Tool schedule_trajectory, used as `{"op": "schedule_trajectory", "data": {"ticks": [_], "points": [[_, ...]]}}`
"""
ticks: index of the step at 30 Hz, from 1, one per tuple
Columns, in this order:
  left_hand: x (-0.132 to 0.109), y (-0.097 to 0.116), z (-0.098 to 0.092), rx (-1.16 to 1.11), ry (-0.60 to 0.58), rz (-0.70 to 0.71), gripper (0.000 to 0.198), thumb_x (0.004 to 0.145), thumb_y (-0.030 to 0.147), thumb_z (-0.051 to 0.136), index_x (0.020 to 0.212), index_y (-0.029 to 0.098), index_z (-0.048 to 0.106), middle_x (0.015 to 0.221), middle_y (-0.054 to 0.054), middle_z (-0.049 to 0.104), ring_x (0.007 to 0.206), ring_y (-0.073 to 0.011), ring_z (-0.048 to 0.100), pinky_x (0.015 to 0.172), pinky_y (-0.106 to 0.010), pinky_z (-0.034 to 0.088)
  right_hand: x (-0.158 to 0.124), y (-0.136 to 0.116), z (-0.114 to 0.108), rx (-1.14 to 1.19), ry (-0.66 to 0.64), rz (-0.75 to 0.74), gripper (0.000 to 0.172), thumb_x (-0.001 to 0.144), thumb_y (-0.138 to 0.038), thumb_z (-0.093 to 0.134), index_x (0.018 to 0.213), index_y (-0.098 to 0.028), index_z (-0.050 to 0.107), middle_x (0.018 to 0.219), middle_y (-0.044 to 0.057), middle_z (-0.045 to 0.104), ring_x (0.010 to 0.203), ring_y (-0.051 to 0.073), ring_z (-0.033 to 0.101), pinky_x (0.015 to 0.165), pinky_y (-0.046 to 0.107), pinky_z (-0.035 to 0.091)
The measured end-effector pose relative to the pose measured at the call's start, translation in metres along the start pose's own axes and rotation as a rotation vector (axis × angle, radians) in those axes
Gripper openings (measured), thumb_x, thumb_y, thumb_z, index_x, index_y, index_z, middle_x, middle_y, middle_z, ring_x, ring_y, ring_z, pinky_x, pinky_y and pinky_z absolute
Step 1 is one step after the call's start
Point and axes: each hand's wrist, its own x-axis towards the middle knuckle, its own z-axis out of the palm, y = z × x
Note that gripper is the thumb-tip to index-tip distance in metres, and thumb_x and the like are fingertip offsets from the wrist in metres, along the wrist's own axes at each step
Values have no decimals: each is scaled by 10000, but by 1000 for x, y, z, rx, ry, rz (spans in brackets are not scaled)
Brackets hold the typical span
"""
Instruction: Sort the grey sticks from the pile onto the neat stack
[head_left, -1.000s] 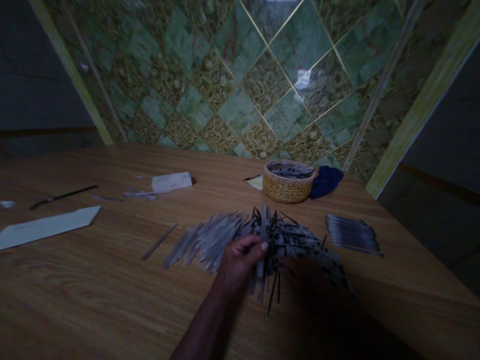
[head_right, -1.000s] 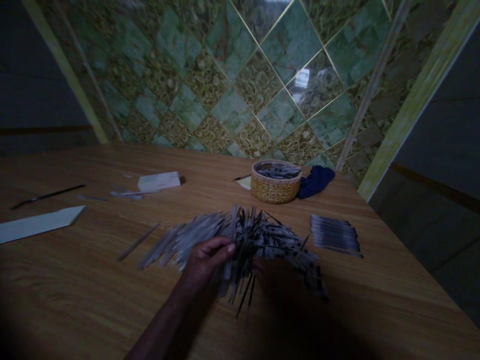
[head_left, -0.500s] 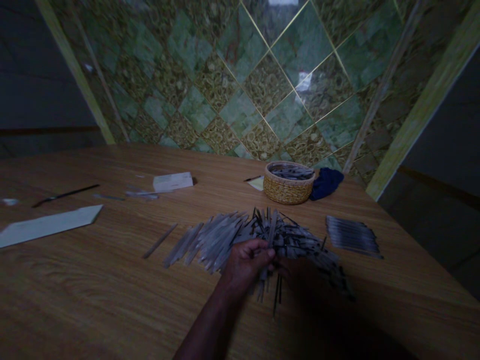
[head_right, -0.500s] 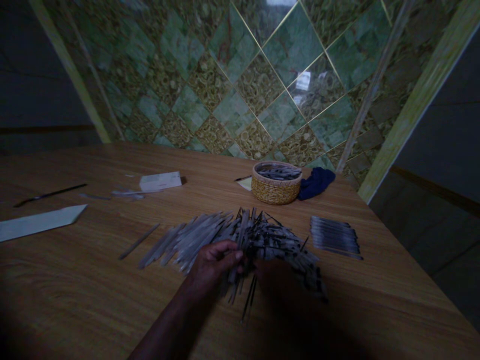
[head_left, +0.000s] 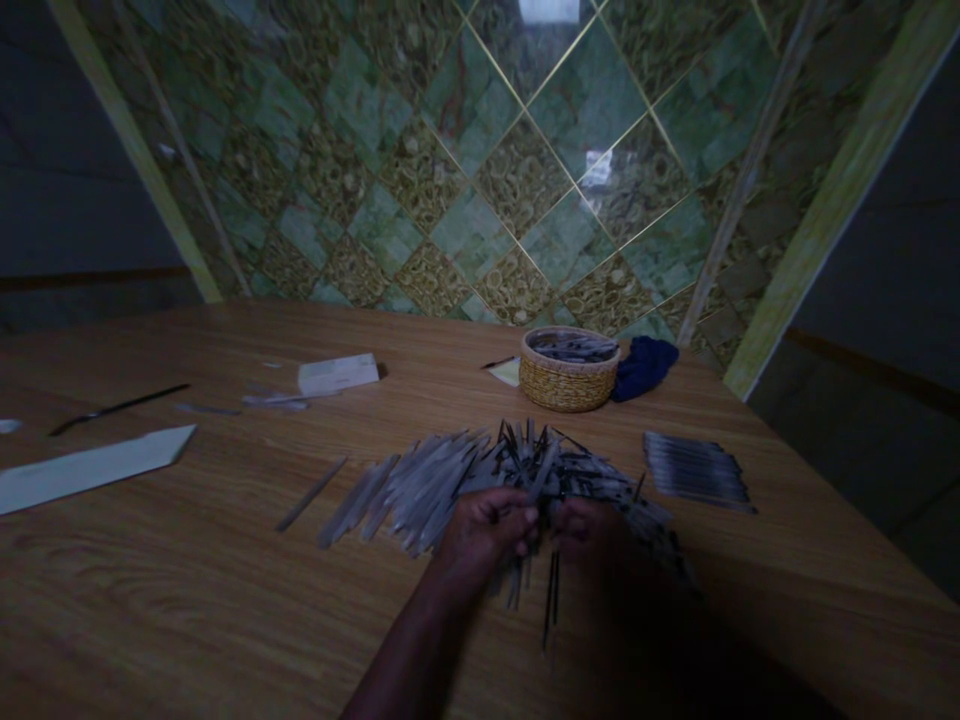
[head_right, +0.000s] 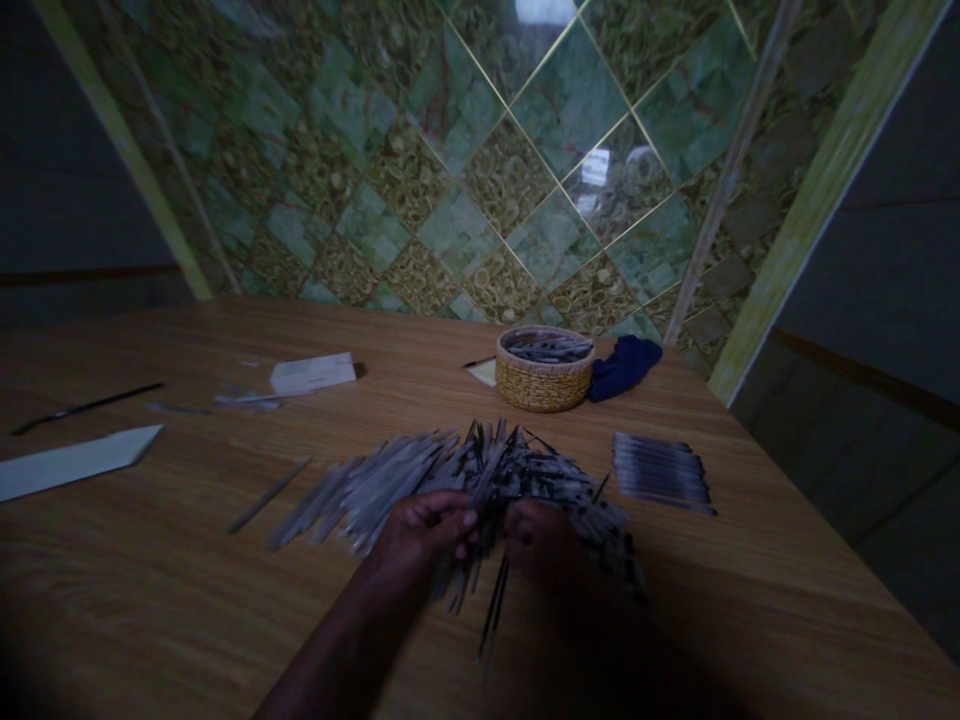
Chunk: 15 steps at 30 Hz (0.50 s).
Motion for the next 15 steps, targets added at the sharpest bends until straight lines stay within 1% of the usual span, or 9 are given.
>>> {"op": "schedule_trajectory", "data": {"ticks": [1, 3, 5, 6, 8, 10, 12, 15], "points": [[0, 1, -1, 14, -19, -12, 174, 636, 280, 704, 678, 117, 663, 542, -5, 617, 431, -82, 499, 469, -220, 377, 2, 2, -2, 99, 7, 25, 207, 865, -330, 489, 906, -139, 555, 772, 19, 645, 599, 121, 601, 552, 260, 496], [-1, 2, -2, 45, -61, -40, 183, 639, 288, 699, 683, 112, 671, 547, -9, 616, 440, -82, 494, 468, -217, 368, 5, 5, -9, 433, 38, 101, 182, 786, -334, 562, 810, -162, 506, 643, 0, 653, 486, 128, 592, 468, 240, 459], [-1, 2, -3, 85, -107, -66, 201, 643, 307, 697, 691, 112, 682, 553, -10, 612, 451, -82, 490, 467, -215, 359, 8, 7, -18, 823, 83, 168, 245, 675, -315, 652, 764, -182, 467, 616, 5, 669, 450, 143, 595, 439, 236, 432], [-1, 3, -3, 107, -133, -80, 209, 645, 315, 695, 693, 113, 686, 557, -11, 612, 455, -83, 488, 467, -215, 356, 8, 7, -23, 962, 102, 187, 281, 629, -299, 685, 752, -185, 460, 623, 12, 679, 444, 148, 597, 427, 231, 421], [-1, 3, -3, 140, -174, -100, 213, 647, 322, 693, 694, 114, 691, 563, -12, 614, 460, -84, 485, 470, -217, 355, 9, 6, -31, 1077, 123, 197, 305, 595, -279, 710, 758, -182, 470, 638, 20, 689, 427, 146, 595, 392, 212, 390], [-1, 2, -2, 155, -202, -120, 206, 648, 320, 690, 682, 117, 688, 557, -10, 610, 464, -87, 483, 472, -219, 354, 8, 5, -37, 1116, 137, 189, 303, 597, -271, 713, 786, -174, 496, 659, 26, 695, 421, 141, 593, 363, 195, 366], [-1, 1, -2, 171, -229, -130, 205, 654, 326, 686, 655, 121, 679, 529, -3, 595, 457, -88, 475, 468, -218, 350, 8, 5, -40, 1139, 144, 173, 301, 608, -274, 712, 814, -167, 520, 674, 32, 697, 426, 140, 597, 356, 193, 372], [-2, 1, -2, 201, -255, -139, 223, 664, 348, 675, 611, 132, 658, 490, 14, 569, 423, -77, 442, 445, -213, 325, 7, 4, -43, 1147, 128, 170, 296, 611, -292, 720, 803, -156, 538, 667, 42, 695, 431, 144, 604, 366, 200, 398]]}}
